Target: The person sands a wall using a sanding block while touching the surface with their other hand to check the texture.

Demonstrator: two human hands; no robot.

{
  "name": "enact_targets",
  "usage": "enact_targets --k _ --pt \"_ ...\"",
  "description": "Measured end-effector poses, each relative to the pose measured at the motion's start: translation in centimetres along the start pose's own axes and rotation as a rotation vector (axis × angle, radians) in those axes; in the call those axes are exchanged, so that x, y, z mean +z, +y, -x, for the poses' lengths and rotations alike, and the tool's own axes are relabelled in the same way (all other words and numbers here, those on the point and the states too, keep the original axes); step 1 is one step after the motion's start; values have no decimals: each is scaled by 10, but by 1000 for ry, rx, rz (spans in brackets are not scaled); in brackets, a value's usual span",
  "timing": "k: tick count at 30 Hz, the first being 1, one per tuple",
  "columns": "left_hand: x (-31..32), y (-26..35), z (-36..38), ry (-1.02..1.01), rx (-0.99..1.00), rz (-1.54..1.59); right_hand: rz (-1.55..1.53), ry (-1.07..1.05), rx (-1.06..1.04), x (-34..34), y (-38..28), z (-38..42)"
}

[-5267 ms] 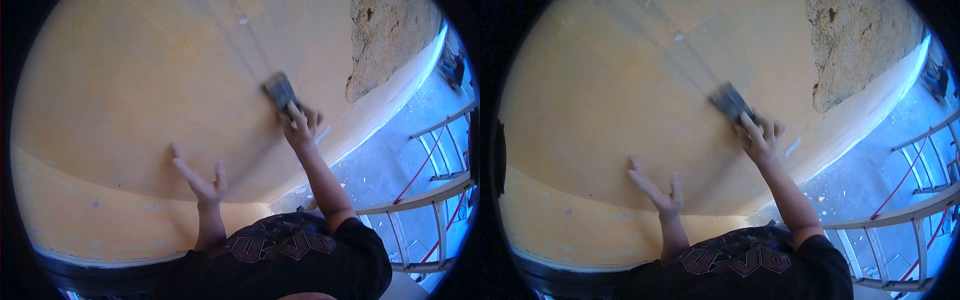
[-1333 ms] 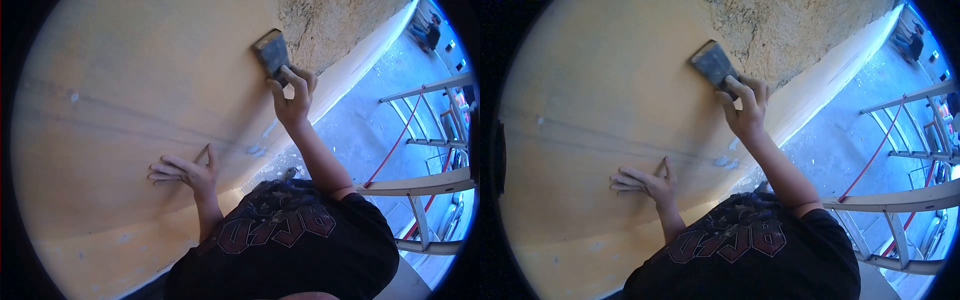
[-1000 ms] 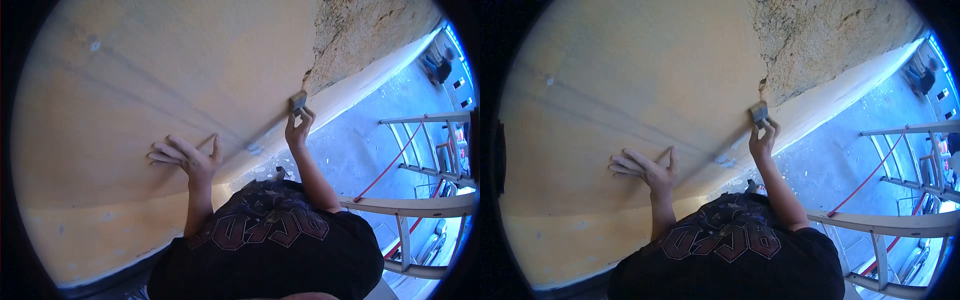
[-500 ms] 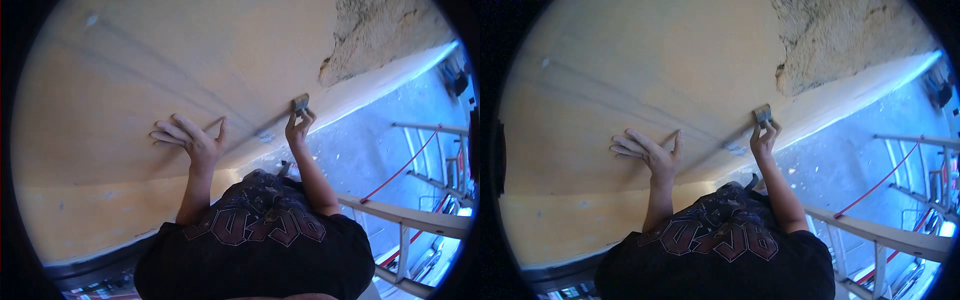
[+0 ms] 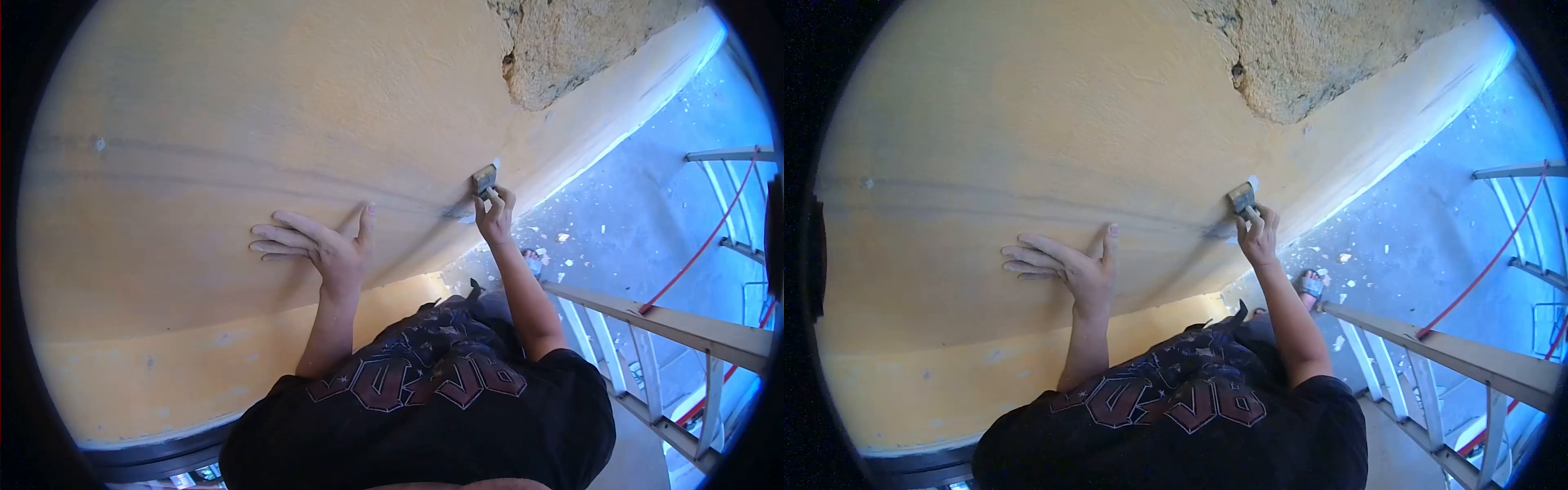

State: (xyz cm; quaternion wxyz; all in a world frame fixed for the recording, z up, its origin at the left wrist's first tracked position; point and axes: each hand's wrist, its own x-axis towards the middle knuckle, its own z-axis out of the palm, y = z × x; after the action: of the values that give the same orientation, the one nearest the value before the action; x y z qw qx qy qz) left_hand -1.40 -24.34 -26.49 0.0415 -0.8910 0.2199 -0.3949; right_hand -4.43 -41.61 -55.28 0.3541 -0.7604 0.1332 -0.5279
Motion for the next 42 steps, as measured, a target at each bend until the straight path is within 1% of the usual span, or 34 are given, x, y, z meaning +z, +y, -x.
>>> enact_targets --k 1,2,3,4,5,7,8,9,10,11,12,13,15,16,17,18,20,21,22,23,24,25,26,27,30,32,34,36,37,39,40,41,42 --pt "1 2 -1 9 -10 12 -34 15 -19 1 -17 -5" --pt "-1 0 -1 -5 2 10 -46 18 24 0 -41 -12" --pt "-3 -2 0 -19 14 8 -73 38 -1 0 -62 -31" --pt "-2 -2 0 -19 -14 30 -93 60 -35 0 -78 -47" --pt "-3 -1 1 -26 -26 39 -90 60 -12 -1 -93 -56" --pt "-6 -1 2 -49 -42 60 -102 165 23 2 -117 -66" --pt "-7 -3 2 -45 -42 65 -105 175 25 3 -114 -54" --pt "-8 -5 1 -41 -42 70 -72 111 33 5 -103 -34" --pt "-11 -8 4 -57 -1 86 -41 46 38 9 -91 -11" --pt "-14 -12 6 -59 14 93 -49 56 28 14 -76 19" --pt "-17 -16 9 -60 30 101 -23 -30 23 19 -56 54" --pt "-20 -21 14 -102 58 89 6 -118 18 22 -46 71" --pt "-20 -27 17 -144 84 75 -37 -103 -3 26 -49 67" --pt "-18 -31 18 -118 139 82 -78 -89 -7 25 -60 59" --pt "-20 -36 22 -111 200 84 -99 -5 -48 33 -71 48" --pt "-24 -41 27 -144 204 76 -109 11 -34 29 -89 33" --pt "-23 -41 23 -83 227 86 -97 32 -19 22 -117 -2" --pt "-23 -42 23 -93 234 97 -138 71 -22 19 -129 -16" --pt "-23 -42 23 7 237 211 -179 113 -30 17 -133 -20" --pt "-23 -44 22 110 239 324 -170 117 -25 17 -129 -13" --pt "-24 -49 21 114 248 332 -164 103 74 19 -123 -1" --pt "-29 -56 22 162 245 266 -161 93 167 23 -115 10" --pt "-32 -64 21 198 240 231 -162 104 156 26 -101 28" --pt "-35 -73 20 233 233 196 -86 50 212 27 -79 52" --pt "-34 -92 20 210 136 146 -20 -20 265 23 -54 67" --pt "-31 -93 23 179 179 86 -20 -40 272 27 -56 66" --pt "-26 -93 22 187 212 42 -223 31 156 35 -92 33" --pt "-25 -91 25 174 236 28 -187 -8 -95 1 -156 -49" --pt "-25 -90 26 164 205 28 -176 -25 -82 -2 -166 -53" --pt "-23 -90 26 182 175 45 -209 27 -93 0 -172 -67" --pt "-25 -95 29 147 202 52 -184 49 -43 3 -164 -59" --pt "-26 -101 26 153 201 42 -168 71 5 10 -146 -33" --pt "-27 -106 25 160 200 32 -82 71 134 24 -106 17"
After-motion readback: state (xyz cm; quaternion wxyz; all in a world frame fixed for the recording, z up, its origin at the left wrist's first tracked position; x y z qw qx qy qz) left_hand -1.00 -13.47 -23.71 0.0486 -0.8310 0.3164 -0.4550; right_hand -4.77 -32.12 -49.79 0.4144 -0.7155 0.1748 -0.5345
